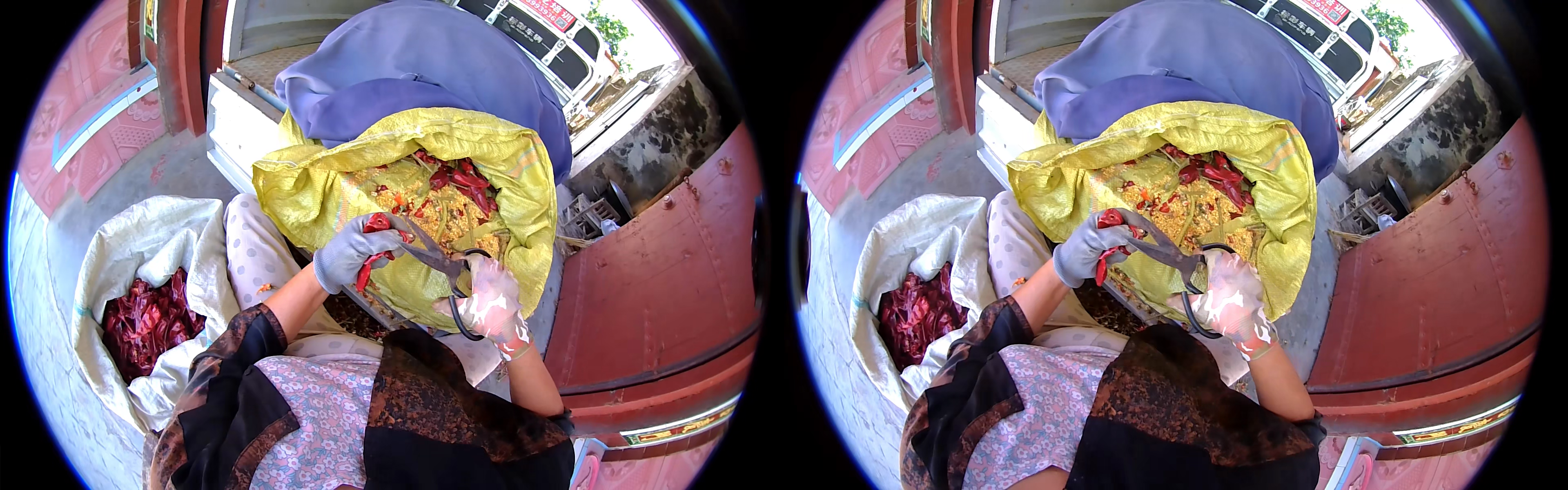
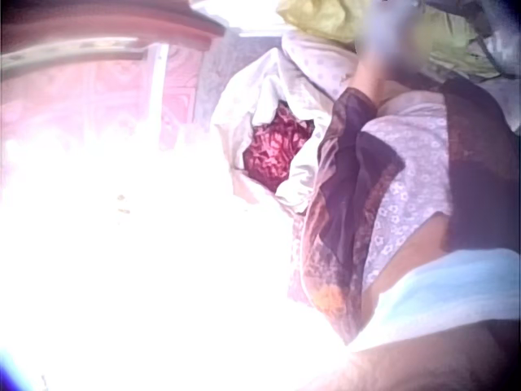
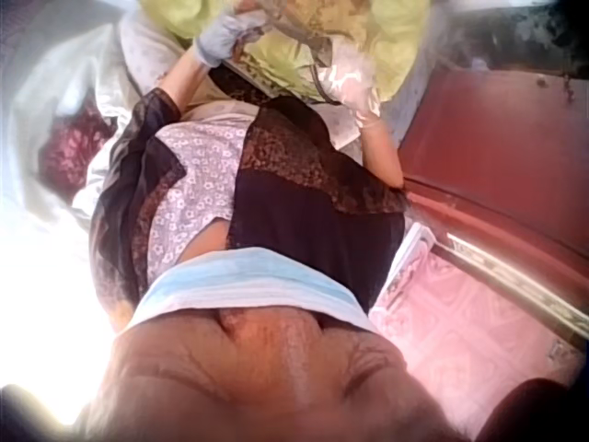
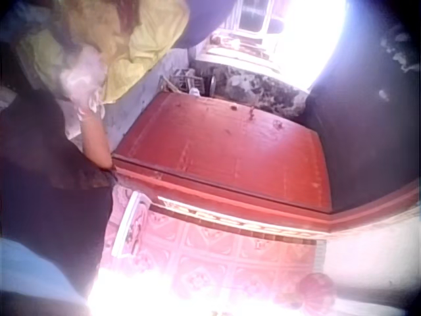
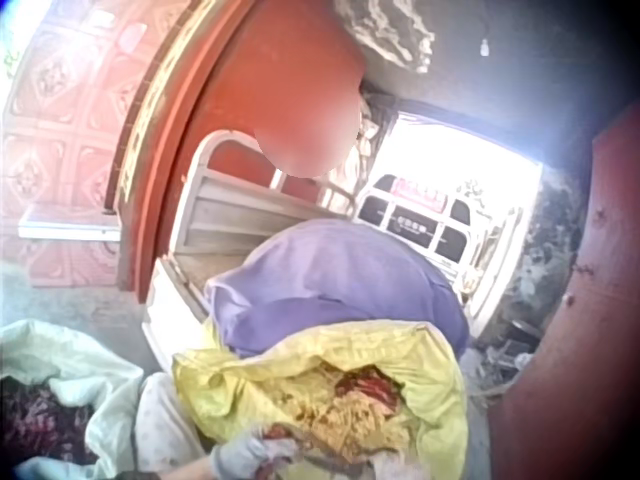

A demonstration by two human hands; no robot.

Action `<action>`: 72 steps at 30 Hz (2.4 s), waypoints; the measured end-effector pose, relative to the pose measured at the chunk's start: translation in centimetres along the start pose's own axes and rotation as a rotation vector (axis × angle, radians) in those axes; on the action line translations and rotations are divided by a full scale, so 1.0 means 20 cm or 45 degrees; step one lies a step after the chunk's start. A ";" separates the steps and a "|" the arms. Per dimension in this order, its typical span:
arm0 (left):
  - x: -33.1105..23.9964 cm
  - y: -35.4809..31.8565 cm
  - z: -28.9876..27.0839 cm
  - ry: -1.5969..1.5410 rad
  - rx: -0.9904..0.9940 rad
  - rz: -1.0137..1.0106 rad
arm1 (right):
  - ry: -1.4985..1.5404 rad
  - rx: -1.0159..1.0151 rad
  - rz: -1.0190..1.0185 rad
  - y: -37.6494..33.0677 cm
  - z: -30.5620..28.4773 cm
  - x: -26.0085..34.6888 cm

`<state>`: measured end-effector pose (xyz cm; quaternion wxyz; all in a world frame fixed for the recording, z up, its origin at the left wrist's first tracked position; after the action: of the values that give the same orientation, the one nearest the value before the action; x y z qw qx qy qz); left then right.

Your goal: The person uses scissors to cut the stems off red peppers by hand. They pick up individual peppers from a large yellow bag, snip the stems, and drop the processed peppers into a smaller white bag on the side.

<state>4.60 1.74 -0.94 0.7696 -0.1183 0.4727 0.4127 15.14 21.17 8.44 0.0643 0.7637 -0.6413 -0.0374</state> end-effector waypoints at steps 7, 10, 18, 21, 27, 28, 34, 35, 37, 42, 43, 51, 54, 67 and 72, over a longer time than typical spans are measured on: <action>-0.04 -0.02 0.03 0.100 -0.024 -0.052 | 0.017 0.204 0.080 0.04 -0.02 0.05; -0.01 0.00 0.02 0.218 0.047 0.176 | 0.010 0.224 0.088 0.03 -0.04 0.05; -0.02 -0.04 0.02 0.320 0.120 0.167 | 0.020 0.092 0.048 0.02 0.00 0.04; -0.05 -0.04 0.04 0.034 0.081 -0.105 | 0.186 0.007 0.019 -0.01 0.02 0.01; -0.04 -0.05 0.05 0.064 0.016 -0.127 | 0.328 0.011 0.265 0.00 0.02 -0.10; -0.04 -0.06 0.05 0.030 0.029 -0.148 | 0.247 0.051 0.337 0.03 0.00 -0.12; 0.04 -0.03 0.01 0.016 0.095 -0.208 | -0.307 -0.014 0.269 0.14 0.08 -0.52; 0.04 -0.04 0.00 0.001 0.081 -0.214 | -0.293 0.013 0.232 0.16 0.06 -0.51; 0.03 -0.05 -0.01 -0.028 0.054 -0.227 | -0.267 0.060 0.163 0.20 0.01 -0.49; 0.03 -0.08 0.01 -0.110 0.019 -0.183 | 0.058 -0.507 -0.310 0.48 0.04 -0.36; 0.02 -0.08 0.00 -0.144 0.027 -0.184 | 0.052 -0.498 -0.406 0.56 0.08 -0.33; 0.02 -0.08 -0.03 -0.196 -0.080 -0.167 | -0.052 -0.025 -0.390 0.92 0.26 -0.33; 0.02 -0.07 -0.04 -0.286 -0.073 -0.135 | 0.107 -0.227 -0.365 0.88 0.18 -0.32; 0.01 -0.02 0.05 -0.044 -0.131 -0.071 | 1.790 0.118 -0.098 0.38 0.07 0.05; 0.00 -0.01 0.02 0.016 -0.090 -0.018 | 1.694 -0.092 -0.385 0.35 0.09 0.15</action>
<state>5.13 1.87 -0.78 0.7648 -0.1512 0.4618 0.4230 8.56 17.02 7.72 0.4643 0.7026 -0.3500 0.4101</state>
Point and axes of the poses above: each hand's wrist, its own y-axis towards the middle knuckle, its own z-axis out of the palm, x = y × z, the point moved 1 cm from there along y, towards the middle knuckle, and after that the axes turned 5 degrees about y, right-handed, at the moved point
